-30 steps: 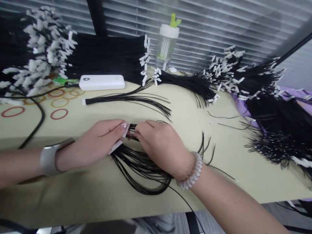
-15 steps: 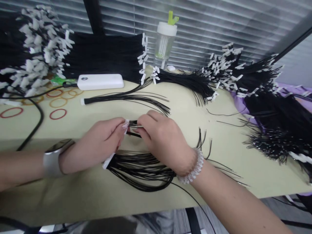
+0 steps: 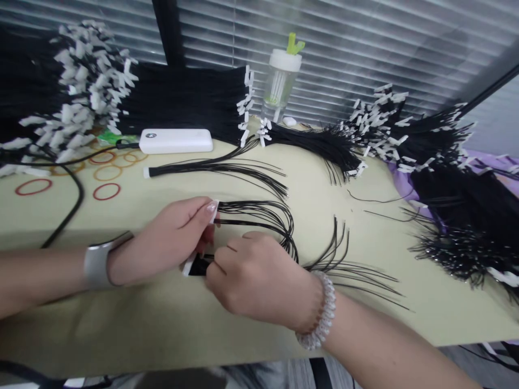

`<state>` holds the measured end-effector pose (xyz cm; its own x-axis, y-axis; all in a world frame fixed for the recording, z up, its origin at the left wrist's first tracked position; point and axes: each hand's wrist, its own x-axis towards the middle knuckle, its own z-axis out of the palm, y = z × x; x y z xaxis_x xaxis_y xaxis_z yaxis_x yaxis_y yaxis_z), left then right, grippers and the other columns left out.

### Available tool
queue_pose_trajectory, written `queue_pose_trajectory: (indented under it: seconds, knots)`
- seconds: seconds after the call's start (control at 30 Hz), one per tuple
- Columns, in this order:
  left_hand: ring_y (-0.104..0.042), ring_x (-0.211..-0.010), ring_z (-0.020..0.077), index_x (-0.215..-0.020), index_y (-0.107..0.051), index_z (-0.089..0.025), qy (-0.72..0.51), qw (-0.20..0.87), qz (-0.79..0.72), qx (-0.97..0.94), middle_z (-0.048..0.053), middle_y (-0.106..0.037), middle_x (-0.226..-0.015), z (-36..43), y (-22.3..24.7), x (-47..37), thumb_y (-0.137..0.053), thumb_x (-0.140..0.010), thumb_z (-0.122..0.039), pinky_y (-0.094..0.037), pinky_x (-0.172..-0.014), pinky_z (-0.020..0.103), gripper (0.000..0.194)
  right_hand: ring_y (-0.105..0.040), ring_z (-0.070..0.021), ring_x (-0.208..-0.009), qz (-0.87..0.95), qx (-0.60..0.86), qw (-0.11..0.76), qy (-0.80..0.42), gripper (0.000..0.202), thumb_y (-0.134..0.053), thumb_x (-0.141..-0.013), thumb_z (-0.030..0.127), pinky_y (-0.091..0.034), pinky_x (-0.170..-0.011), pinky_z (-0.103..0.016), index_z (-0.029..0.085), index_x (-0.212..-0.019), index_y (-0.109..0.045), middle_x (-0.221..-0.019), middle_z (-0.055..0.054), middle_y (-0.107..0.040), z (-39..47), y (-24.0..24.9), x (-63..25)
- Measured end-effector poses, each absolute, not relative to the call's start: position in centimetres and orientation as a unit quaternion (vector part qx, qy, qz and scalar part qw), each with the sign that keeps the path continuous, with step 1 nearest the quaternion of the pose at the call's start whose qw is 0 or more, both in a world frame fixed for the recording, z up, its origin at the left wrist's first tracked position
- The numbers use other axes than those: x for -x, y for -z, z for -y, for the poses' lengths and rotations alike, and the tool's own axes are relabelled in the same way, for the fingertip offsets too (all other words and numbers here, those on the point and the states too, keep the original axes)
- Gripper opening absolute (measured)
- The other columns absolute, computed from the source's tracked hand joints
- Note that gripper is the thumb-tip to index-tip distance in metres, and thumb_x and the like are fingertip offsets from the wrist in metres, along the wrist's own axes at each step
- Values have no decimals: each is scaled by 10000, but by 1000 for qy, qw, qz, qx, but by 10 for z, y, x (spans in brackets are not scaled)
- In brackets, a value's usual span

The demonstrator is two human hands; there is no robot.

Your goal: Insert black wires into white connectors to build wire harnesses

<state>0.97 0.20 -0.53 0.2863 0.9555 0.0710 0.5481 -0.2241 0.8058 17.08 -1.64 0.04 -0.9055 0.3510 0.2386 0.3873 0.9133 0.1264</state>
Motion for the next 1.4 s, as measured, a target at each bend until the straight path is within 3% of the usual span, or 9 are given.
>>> queue_pose_trajectory:
  seconds: [0.17, 0.43, 0.53, 0.7, 0.93, 1.07, 1.17, 1.27, 1.4]
  knots:
    - [-510, -512, 95, -701, -440, -189, -322, 380, -521, -693, -29, -534, -599, 0, 5, -9, -240, -869, -405, -376, -493, 216, 339, -305, -100, -502, 965, 154, 153, 146, 211, -475, -758, 139, -170, -484, -284, 152, -548, -482, -523, 9, -414, 17, -6, -171]
    - [-432, -526, 94, -658, -420, -181, -299, 316, -514, -739, -35, -477, -582, 1, 1, -8, -241, -879, -360, -322, -518, 226, 336, -293, -99, -483, 953, 171, 169, 186, 213, -461, -753, 116, -164, -468, -280, 152, -546, -500, -500, 10, -411, 17, -6, -170]
    - [-420, -548, 102, -644, -403, -178, -290, 290, -508, -757, -28, -460, -595, 1, 1, -8, -264, -876, -346, -306, -527, 231, 318, -336, -104, -523, 954, 199, 181, 130, 209, -479, -766, 182, -227, -481, -272, 155, -558, -484, -538, 5, -439, 13, -9, -173]
    - [-386, -523, 103, -622, -370, -182, -284, 273, -498, -773, -30, -431, -573, 1, 1, -8, -268, -876, -324, -279, -510, 231, 308, -470, -140, -722, 915, 311, 254, 28, 129, -482, -783, 228, -374, -636, -275, 122, -804, -551, -760, -62, -536, 5, -23, -185]
    - [-395, -522, 109, -617, -371, -186, -285, 279, -502, -768, -27, -427, -562, 2, -1, -8, -263, -875, -312, -294, -518, 234, 306, -436, -85, -551, 897, 407, 131, -117, 222, -391, -833, 212, -354, -528, -230, 141, -679, -535, -587, -8, -512, 1, -33, -197]
    - [-392, -517, 102, -599, -368, -183, -300, 282, -514, -753, -32, -424, -554, 2, -1, -9, -275, -872, -321, -298, -512, 228, 320, -476, -55, -434, 777, 459, 72, -426, 258, -350, -870, 321, -380, -400, -171, 173, -976, -533, -625, 5, -601, -5, -45, -219]
    - [-417, -541, 101, -588, -375, -179, -317, 288, -525, -736, -30, -438, -568, 0, -1, -9, -275, -872, -334, -316, -533, 225, 339, -540, -65, -448, 698, 466, 54, -541, 321, -372, -858, 373, -428, -402, -169, 208, -1118, -460, -774, -30, -639, -12, -50, -236]
    - [-441, -573, 110, -588, -391, -177, -326, 295, -534, -722, -24, -452, -582, -2, 0, -8, -260, -873, -361, -331, -553, 230, 364, -519, -46, -416, 677, 465, -3, -570, 273, -420, -834, 358, -366, -356, -144, 210, -1049, -498, -849, -37, -619, -17, -50, -243]
    - [-456, -584, 115, -598, -412, -178, -330, 306, -537, -714, -20, -460, -577, -2, 1, -5, -250, -872, -386, -338, -546, 229, 380, -437, -44, -491, 757, 404, -47, -512, 206, -593, -709, 344, -333, -427, -145, 146, -729, -541, -581, 36, -488, -17, -50, -235]
